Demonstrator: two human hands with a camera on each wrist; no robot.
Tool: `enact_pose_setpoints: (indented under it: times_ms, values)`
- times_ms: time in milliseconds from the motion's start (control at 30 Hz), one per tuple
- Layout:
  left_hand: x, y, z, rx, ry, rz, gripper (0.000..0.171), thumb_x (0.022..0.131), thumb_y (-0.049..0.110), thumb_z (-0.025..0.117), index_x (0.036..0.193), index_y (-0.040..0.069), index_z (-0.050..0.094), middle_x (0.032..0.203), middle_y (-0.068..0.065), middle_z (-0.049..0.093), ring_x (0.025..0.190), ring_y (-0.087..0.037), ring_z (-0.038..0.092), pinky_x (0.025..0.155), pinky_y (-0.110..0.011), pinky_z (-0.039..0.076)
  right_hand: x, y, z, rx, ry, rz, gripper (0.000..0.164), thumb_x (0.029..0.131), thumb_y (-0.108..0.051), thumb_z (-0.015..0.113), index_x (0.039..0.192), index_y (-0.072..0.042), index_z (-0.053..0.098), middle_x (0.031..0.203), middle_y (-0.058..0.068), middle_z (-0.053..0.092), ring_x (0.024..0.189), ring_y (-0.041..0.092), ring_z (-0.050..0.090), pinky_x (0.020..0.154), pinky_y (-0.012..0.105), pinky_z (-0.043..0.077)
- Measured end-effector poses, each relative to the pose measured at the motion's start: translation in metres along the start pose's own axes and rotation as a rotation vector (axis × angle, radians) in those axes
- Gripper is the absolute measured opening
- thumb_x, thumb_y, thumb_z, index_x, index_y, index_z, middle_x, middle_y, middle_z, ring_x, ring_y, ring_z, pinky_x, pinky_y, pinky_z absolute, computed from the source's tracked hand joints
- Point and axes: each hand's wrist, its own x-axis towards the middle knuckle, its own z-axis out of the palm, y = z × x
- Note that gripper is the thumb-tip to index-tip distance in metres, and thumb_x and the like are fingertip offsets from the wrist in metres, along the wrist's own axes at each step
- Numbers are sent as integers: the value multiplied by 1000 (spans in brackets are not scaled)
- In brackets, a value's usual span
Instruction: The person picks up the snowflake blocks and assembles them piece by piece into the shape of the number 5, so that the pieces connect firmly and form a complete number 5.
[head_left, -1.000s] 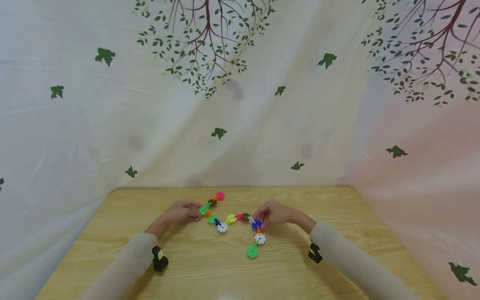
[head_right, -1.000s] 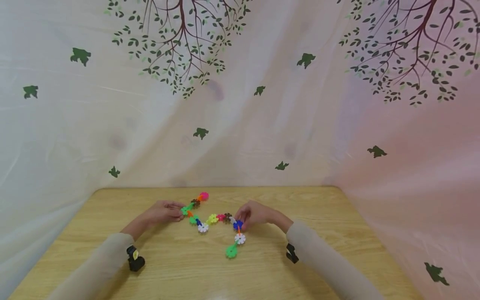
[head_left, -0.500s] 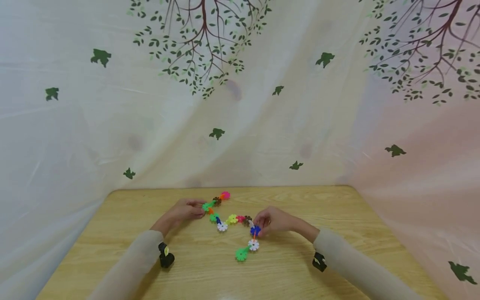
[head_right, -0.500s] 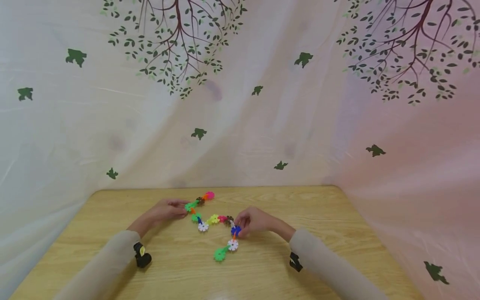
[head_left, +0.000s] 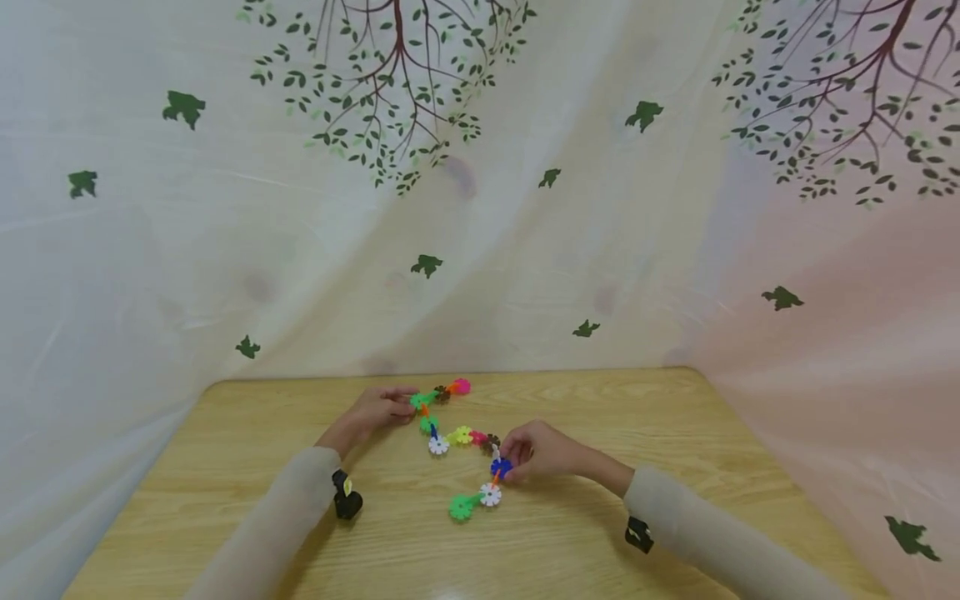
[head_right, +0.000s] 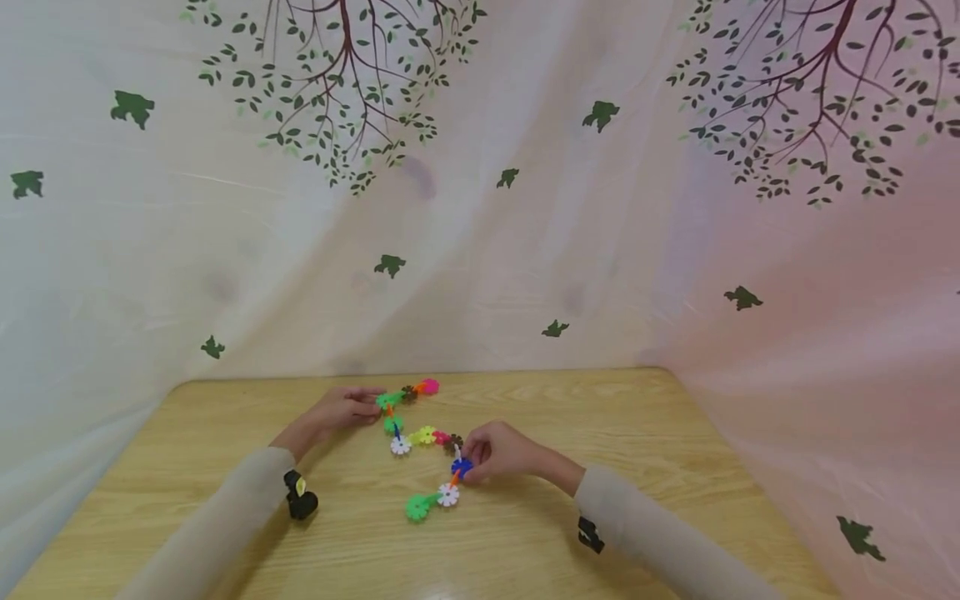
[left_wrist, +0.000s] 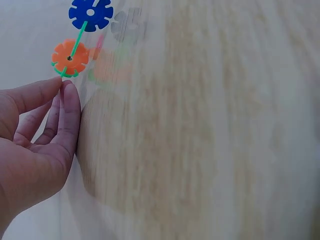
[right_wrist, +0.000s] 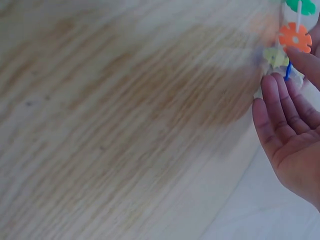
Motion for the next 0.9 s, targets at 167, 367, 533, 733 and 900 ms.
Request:
enact_pose_setpoints:
  times_ms: [167,367,533,733,900]
  values:
    - [5,0,0,41,2,31,49,93,-3,67,141,-7,55,115,-15,67,90,-9,66,86,-27,61,-2,-2,6,-15,19,-1,19,84,-9,83,97,-4,71,81,1,68,72,3,59,65,18,53]
    - [13,-3,2,61,-8,54,47,94,-1,67,140,-6,56,117,-15,66,91,-8,66,86,-25,60,-5,-6,12,-20,41,5,19,83,-11,84,94,-5,70,80,-1,66,71,2,58,64,18,52]
    - [17,-4,4,51,-7,61,47,93,-2,67,139,-6,57,115,-14,68,89,-7,67,82,-23,60,-6,-8,15,-25,61,-4,20,83,-12,84,93,-4,69,80,2,67,70,2,57,63,18,52]
    - [22,-5,6,52,-1,58,46,94,0,67,139,-5,58,112,-10,70,89,-6,67,83,-23,60,-7,-8,16,-15,65,-34,21,83,-13,84,93,-3,69,79,3,67,71,0,56,64,18,52]
    - [24,-7,8,42,13,55,46,94,-1,68,138,-5,58,113,-12,71,88,-6,67,80,-22,59,-5,-7,17,-18,57,-38,21,84,-14,84,94,-5,69,80,0,66,71,-1,57,65,18,53]
